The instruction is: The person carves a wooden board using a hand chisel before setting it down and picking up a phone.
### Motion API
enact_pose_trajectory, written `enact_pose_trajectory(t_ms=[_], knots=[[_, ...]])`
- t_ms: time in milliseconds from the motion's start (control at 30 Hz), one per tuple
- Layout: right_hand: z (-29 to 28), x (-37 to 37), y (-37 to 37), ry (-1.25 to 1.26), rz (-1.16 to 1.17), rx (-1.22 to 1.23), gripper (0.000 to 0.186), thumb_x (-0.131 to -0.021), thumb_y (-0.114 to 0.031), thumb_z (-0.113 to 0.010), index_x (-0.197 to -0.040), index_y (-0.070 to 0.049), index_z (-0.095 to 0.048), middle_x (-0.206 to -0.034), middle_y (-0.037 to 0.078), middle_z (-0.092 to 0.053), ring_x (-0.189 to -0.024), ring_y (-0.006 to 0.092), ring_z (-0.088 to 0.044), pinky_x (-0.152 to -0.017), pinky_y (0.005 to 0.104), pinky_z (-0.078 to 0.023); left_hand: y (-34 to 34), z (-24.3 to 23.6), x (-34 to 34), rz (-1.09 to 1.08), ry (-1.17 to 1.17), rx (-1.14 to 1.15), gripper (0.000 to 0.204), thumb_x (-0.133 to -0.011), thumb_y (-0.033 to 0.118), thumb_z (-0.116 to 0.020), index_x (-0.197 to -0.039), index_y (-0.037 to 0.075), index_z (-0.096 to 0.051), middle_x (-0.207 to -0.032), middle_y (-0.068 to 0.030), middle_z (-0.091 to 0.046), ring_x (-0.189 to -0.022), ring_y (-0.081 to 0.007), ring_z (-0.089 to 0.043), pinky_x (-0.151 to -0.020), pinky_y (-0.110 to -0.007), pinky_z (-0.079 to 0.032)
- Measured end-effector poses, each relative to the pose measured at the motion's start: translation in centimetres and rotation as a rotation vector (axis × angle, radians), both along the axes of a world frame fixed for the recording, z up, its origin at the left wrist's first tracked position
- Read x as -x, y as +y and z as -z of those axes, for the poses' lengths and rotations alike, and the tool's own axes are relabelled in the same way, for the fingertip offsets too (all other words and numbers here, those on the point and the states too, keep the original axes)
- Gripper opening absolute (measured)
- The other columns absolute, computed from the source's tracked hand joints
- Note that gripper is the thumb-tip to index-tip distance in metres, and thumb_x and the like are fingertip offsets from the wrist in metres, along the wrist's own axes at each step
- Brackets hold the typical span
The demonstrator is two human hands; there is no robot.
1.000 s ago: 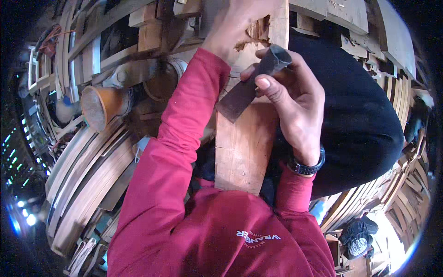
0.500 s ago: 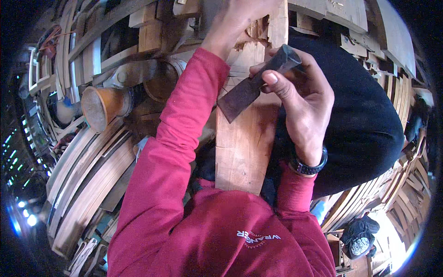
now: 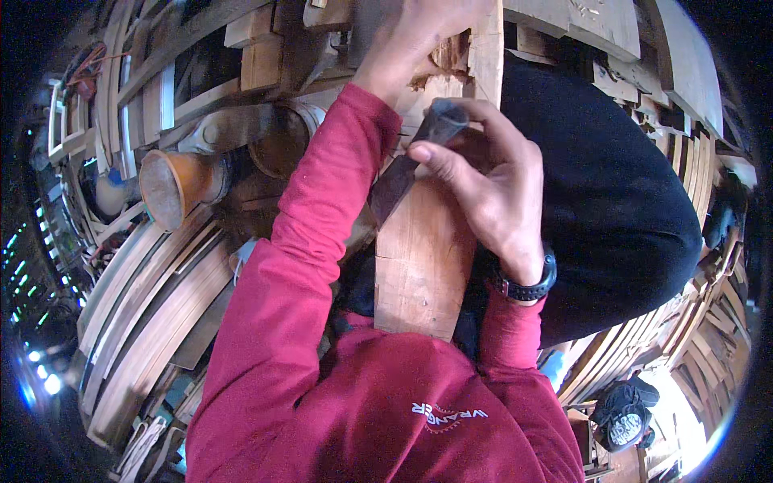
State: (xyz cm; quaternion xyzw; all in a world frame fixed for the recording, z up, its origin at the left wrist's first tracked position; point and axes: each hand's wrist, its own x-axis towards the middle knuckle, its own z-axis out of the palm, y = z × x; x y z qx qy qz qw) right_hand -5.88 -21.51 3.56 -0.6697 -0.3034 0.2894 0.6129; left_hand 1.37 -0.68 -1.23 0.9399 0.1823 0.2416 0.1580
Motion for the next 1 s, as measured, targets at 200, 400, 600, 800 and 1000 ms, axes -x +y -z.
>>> enact_pose_trajectory(t_ms=[200,400,600,800,1000], knots=[[-0.5,-0.3,-0.8,0.194,0.095,-0.124,0.038,-0.087,-0.008,-0.083,-0.120,0.002,-0.066,-0.099,0.011,-0.078,-0.090,0.0134,-0.074,-0.080,0.0289,-0.060,0.2,0.2,-0.3,0.034,-0.019,-0.044,0.035,-0.098,0.028,-0.057,-0.108,-0.003,-0.071,-0.119,-0.0261,-0.065,-0.117,-0.0403,-0.058,-0.104,-0.051,-0.046],[-0.5,-0.1,-0.8,0.234,-0.027,-0.182,0.036,-0.087,-0.005,-0.081,-0.120,0.002,-0.067,-0.103,0.013,-0.078,-0.095,0.0172,-0.076,-0.080,0.0308,-0.062,0.2,0.2,-0.2,0.032,0.018,0.009,0.037,-0.098,0.027,-0.058,-0.109,-0.005,-0.070,-0.118,-0.0271,-0.065,-0.120,-0.0411,-0.057,-0.106,-0.050,-0.045],[-0.7,0.0,-0.5,0.250,-0.064,-0.136,0.038,-0.087,-0.007,-0.082,-0.121,0.000,-0.068,-0.094,0.009,-0.077,-0.094,0.0167,-0.076,-0.082,0.0290,-0.060,0.4,0.7,-0.6,0.021,-0.025,-0.036,0.038,-0.099,0.028,-0.056,-0.109,-0.005,-0.071,-0.120,-0.0269,-0.065,-0.120,-0.0402,-0.058,-0.106,-0.049,-0.046],[-0.4,0.0,-0.9,0.196,-0.037,-0.232,0.039,-0.086,-0.012,-0.084,-0.119,0.001,-0.068,-0.097,0.012,-0.078,-0.093,0.0175,-0.077,-0.080,0.0298,-0.059,0.3,0.5,-0.5,0.013,-0.009,-0.040,0.039,-0.099,0.029,-0.055,-0.109,-0.005,-0.071,-0.120,-0.0269,-0.065,-0.120,-0.0399,-0.058,-0.106,-0.049,-0.046],[-0.3,-0.2,-1.1,0.228,0.019,-0.211,0.039,-0.087,-0.011,-0.083,-0.120,0.001,-0.067,-0.097,0.014,-0.078,-0.093,0.0177,-0.077,-0.080,0.0305,-0.059,-0.2,-0.6,0.0,0.009,0.079,0.016,0.039,-0.100,0.029,-0.054,-0.110,-0.004,-0.071,-0.122,-0.0268,-0.065,-0.118,-0.0398,-0.059,-0.104,-0.049,-0.047]])
